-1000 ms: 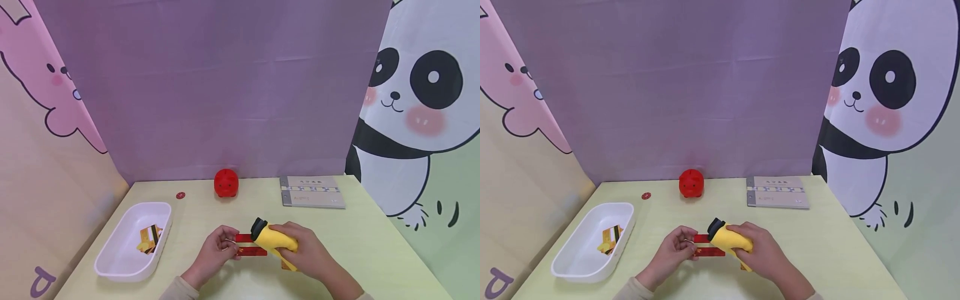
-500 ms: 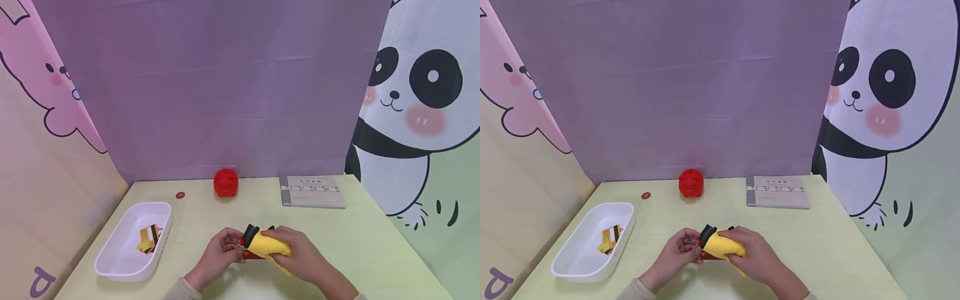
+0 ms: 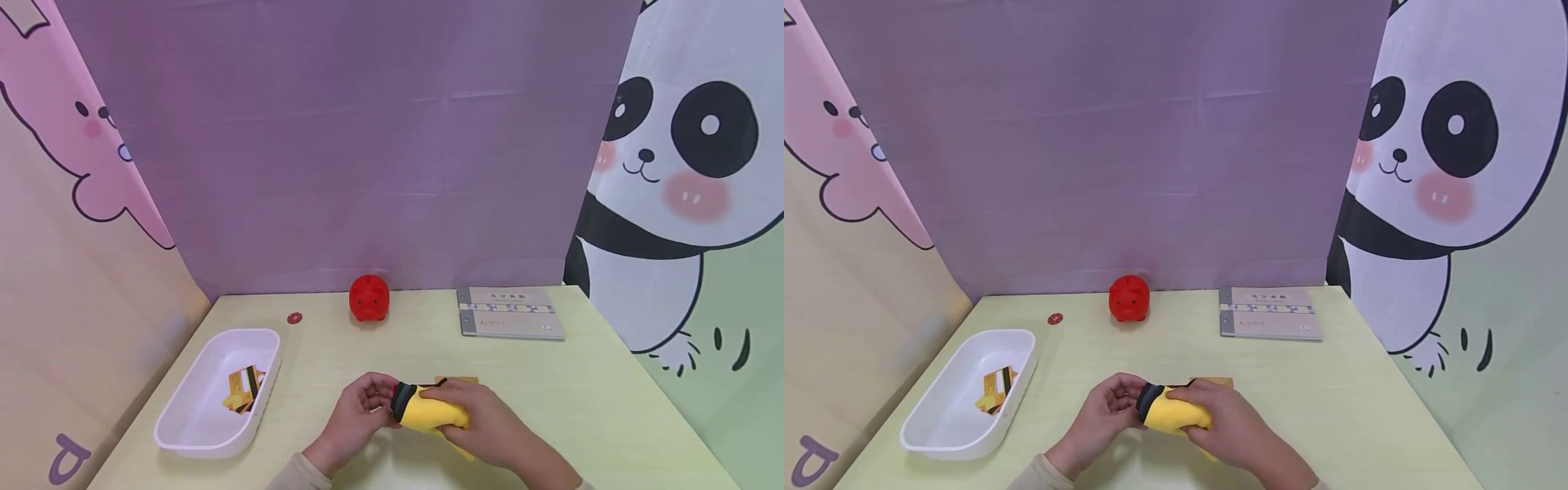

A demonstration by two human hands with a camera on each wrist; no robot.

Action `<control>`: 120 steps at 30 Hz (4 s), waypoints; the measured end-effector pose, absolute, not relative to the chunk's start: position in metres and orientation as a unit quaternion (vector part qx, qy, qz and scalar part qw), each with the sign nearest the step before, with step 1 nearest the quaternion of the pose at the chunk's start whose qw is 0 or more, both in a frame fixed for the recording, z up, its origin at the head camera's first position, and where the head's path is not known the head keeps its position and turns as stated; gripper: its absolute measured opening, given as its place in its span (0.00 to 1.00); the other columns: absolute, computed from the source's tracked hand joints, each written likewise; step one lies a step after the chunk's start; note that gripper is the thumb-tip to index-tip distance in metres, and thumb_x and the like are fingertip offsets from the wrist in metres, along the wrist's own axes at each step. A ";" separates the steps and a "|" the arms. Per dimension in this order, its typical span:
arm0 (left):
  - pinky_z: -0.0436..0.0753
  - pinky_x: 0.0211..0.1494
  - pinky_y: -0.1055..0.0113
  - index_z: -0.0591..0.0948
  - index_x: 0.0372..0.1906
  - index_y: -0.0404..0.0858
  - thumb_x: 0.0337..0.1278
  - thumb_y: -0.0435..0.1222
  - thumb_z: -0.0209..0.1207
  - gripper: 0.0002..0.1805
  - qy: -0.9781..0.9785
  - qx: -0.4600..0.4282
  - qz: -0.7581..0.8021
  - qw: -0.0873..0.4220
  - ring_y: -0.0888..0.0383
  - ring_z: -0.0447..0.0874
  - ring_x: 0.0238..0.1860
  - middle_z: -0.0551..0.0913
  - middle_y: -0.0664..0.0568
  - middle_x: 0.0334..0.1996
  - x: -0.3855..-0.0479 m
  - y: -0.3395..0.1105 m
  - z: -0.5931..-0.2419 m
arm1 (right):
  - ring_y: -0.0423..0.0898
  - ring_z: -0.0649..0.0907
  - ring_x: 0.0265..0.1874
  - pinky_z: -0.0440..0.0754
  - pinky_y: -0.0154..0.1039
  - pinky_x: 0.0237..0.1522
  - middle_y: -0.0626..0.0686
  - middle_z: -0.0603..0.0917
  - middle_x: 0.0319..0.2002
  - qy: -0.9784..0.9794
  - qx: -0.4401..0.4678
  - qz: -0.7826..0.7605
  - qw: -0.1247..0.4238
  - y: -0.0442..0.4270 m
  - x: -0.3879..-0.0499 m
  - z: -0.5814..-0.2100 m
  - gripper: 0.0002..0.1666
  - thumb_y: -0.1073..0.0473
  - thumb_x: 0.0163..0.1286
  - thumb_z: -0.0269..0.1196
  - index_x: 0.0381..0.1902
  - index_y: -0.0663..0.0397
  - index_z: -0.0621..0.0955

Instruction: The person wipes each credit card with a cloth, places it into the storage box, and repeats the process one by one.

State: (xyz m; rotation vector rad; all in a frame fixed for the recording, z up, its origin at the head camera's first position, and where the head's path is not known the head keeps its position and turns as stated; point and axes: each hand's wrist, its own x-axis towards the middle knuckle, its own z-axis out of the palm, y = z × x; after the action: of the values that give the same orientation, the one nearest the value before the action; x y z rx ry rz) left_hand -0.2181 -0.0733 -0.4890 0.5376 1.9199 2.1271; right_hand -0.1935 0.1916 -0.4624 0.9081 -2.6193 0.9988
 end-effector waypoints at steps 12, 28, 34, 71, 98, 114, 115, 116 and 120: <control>0.92 0.47 0.56 0.76 0.61 0.32 0.65 0.23 0.65 0.21 0.662 0.161 0.719 0.136 0.49 0.87 0.44 0.80 0.31 0.52 -0.219 -0.075 -0.490 | 0.37 0.80 0.36 0.83 0.35 0.39 0.32 0.82 0.42 -0.901 0.243 0.348 0.089 0.204 -0.199 -0.464 0.32 0.64 0.58 0.78 0.58 0.30 0.85; 0.92 0.46 0.53 0.78 0.60 0.34 0.61 0.18 0.62 0.23 0.650 0.168 0.732 0.112 0.48 0.87 0.43 0.83 0.39 0.48 -0.221 -0.072 -0.490 | 0.43 0.83 0.51 0.86 0.42 0.49 0.38 0.85 0.55 -0.886 0.299 0.335 0.114 0.196 -0.196 -0.462 0.37 0.68 0.54 0.78 0.59 0.30 0.86; 0.92 0.47 0.54 0.77 0.61 0.32 0.65 0.21 0.63 0.21 0.654 0.166 0.730 0.112 0.45 0.89 0.44 0.81 0.33 0.49 -0.221 -0.077 -0.488 | 0.37 0.81 0.40 0.85 0.37 0.41 0.36 0.84 0.49 -0.892 0.285 0.337 0.102 0.204 -0.198 -0.464 0.36 0.67 0.56 0.78 0.59 0.29 0.85; 0.92 0.45 0.59 0.86 0.58 0.35 0.66 0.17 0.54 0.22 0.695 0.161 0.698 0.059 0.51 0.87 0.43 0.84 0.40 0.55 -0.224 -0.086 -0.489 | 0.39 0.79 0.33 0.82 0.34 0.34 0.34 0.84 0.44 -0.894 0.198 0.359 0.181 0.237 -0.206 -0.464 0.37 0.68 0.56 0.77 0.62 0.34 0.85; 0.91 0.43 0.62 0.78 0.61 0.35 0.69 0.26 0.63 0.18 0.664 0.147 0.731 0.053 0.53 0.85 0.38 0.81 0.38 0.45 -0.229 -0.088 -0.493 | 0.39 0.79 0.32 0.82 0.34 0.33 0.33 0.83 0.43 -0.893 0.198 0.359 0.185 0.238 -0.210 -0.468 0.37 0.68 0.56 0.77 0.62 0.33 0.85; 0.92 0.43 0.60 0.78 0.62 0.36 0.64 0.23 0.66 0.23 0.660 0.141 0.735 0.063 0.50 0.85 0.42 0.77 0.42 0.42 -0.228 -0.088 -0.493 | 0.39 0.79 0.32 0.83 0.34 0.33 0.33 0.83 0.44 -0.893 0.194 0.365 0.179 0.236 -0.208 -0.466 0.37 0.68 0.56 0.77 0.62 0.34 0.85; 0.92 0.43 0.59 0.78 0.62 0.36 0.64 0.23 0.66 0.23 0.658 0.140 0.737 0.064 0.50 0.85 0.42 0.77 0.42 0.43 -0.228 -0.088 -0.493 | 0.39 0.80 0.33 0.83 0.34 0.33 0.33 0.83 0.44 -0.893 0.195 0.365 0.178 0.236 -0.208 -0.466 0.37 0.68 0.56 0.77 0.62 0.34 0.85; 0.92 0.44 0.59 0.78 0.62 0.36 0.64 0.23 0.66 0.23 0.656 0.141 0.738 0.064 0.50 0.85 0.42 0.77 0.42 0.43 -0.228 -0.088 -0.494 | 0.39 0.80 0.33 0.83 0.34 0.34 0.33 0.84 0.44 -0.893 0.195 0.365 0.178 0.236 -0.207 -0.465 0.37 0.68 0.56 0.77 0.62 0.34 0.85; 0.92 0.45 0.58 0.78 0.62 0.35 0.65 0.22 0.63 0.22 0.653 0.142 0.741 0.066 0.50 0.85 0.43 0.76 0.42 0.43 -0.228 -0.088 -0.494 | 0.39 0.80 0.33 0.83 0.34 0.34 0.33 0.84 0.44 -0.892 0.192 0.369 0.175 0.234 -0.206 -0.464 0.36 0.67 0.57 0.77 0.62 0.33 0.85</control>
State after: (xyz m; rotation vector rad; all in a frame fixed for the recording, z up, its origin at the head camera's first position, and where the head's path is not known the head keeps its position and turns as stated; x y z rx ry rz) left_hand -0.2284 -0.0881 -0.4940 0.4283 1.9707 2.2338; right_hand -0.2060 0.2345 -0.4636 0.5451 -2.5283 1.0442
